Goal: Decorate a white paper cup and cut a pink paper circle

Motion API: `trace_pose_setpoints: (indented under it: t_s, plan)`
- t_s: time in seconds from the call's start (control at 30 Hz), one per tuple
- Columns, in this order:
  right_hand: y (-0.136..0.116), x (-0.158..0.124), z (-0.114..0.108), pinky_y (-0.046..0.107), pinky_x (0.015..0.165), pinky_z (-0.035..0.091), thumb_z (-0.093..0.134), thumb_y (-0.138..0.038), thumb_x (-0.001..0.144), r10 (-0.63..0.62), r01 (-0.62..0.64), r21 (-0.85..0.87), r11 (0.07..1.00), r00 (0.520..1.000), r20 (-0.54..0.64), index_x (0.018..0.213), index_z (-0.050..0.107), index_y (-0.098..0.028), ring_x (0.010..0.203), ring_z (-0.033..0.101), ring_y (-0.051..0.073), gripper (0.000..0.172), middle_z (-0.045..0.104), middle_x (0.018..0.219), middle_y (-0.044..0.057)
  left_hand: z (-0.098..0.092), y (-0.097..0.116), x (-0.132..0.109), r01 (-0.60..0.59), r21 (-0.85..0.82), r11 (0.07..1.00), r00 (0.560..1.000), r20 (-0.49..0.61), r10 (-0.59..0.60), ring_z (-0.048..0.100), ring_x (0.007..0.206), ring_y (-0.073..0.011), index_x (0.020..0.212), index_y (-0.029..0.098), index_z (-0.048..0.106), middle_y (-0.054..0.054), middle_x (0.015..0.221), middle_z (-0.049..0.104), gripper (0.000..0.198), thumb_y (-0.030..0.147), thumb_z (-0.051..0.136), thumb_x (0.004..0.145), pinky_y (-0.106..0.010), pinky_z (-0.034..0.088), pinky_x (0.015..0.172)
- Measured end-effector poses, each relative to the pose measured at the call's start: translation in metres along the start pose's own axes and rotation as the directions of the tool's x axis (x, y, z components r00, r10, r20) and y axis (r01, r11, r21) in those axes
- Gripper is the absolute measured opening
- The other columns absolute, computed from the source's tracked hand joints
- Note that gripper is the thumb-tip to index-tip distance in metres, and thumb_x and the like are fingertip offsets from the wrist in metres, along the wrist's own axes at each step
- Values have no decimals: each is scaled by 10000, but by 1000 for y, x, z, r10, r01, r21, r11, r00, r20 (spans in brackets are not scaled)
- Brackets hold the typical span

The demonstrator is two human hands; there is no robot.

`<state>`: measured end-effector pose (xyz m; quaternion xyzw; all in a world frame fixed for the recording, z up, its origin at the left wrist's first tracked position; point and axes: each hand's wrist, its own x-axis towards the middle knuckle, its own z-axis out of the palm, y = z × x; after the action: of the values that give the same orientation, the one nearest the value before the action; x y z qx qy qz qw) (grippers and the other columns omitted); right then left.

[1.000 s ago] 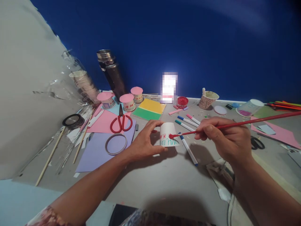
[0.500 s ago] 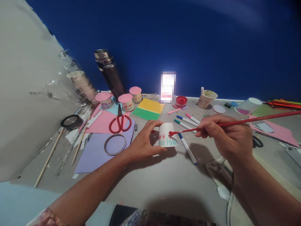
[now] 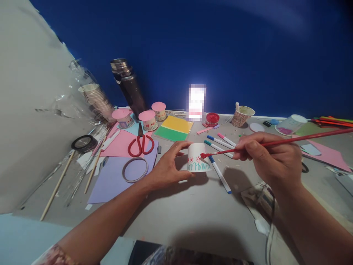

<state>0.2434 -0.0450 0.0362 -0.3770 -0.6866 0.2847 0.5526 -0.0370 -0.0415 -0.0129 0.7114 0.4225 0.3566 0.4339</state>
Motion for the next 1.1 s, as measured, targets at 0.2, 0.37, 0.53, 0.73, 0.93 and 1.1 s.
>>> trace_pose_setpoints:
  t_s: [0.2,0.37,0.53,0.73,0.93,1.1]
  plan:
    - [0,-1,1,254,567,559,694,-340,1049,22,-21,-35,999,999,32,861,821,-260,628,688,139,241,763,714,-1,1,0,1,-2,-3,1000,1000,-14,2,568,1430,-323,1459,309,567,-82,1514,585,790,206,856,731,-538,475,1215]
    - [3,0,0,249,564,555,693,-372,1054,61,-59,47,997,997,-49,874,827,-269,655,705,144,247,774,730,3,1,1,2,1,-25,1000,1000,-4,-1,574,1428,-321,1469,304,559,-88,1524,591,786,213,861,749,-540,467,1220]
    - [5,1,-3,259,555,550,714,-403,1040,82,-74,96,993,993,-86,862,833,-260,644,701,151,257,771,728,17,1,-2,2,-21,-61,998,1000,4,21,578,1428,-302,1484,317,556,-77,1520,610,757,187,835,792,-512,467,1222]
    - [5,1,-2,253,561,552,723,-419,1033,81,-72,110,991,994,-79,856,828,-246,629,700,144,269,766,714,17,1,-6,2,-19,-166,986,1000,12,21,587,1433,-314,1510,327,548,-86,1578,576,791,139,818,791,-519,460,1239]
    - [4,0,1,264,567,566,707,-406,1043,63,-60,79,995,997,-37,853,825,-239,638,702,153,279,765,711,24,2,-3,2,-15,-193,981,999,25,20,564,1463,-306,1485,312,558,-81,1556,593,786,96,800,769,-525,423,1275]
    - [5,1,0,263,544,576,704,-411,1040,54,-53,43,998,998,-18,843,824,-233,613,704,154,292,762,693,25,2,-2,2,21,-190,981,1000,22,-17,593,1438,-320,1499,320,553,-91,1570,588,800,122,810,768,-553,442,1257]
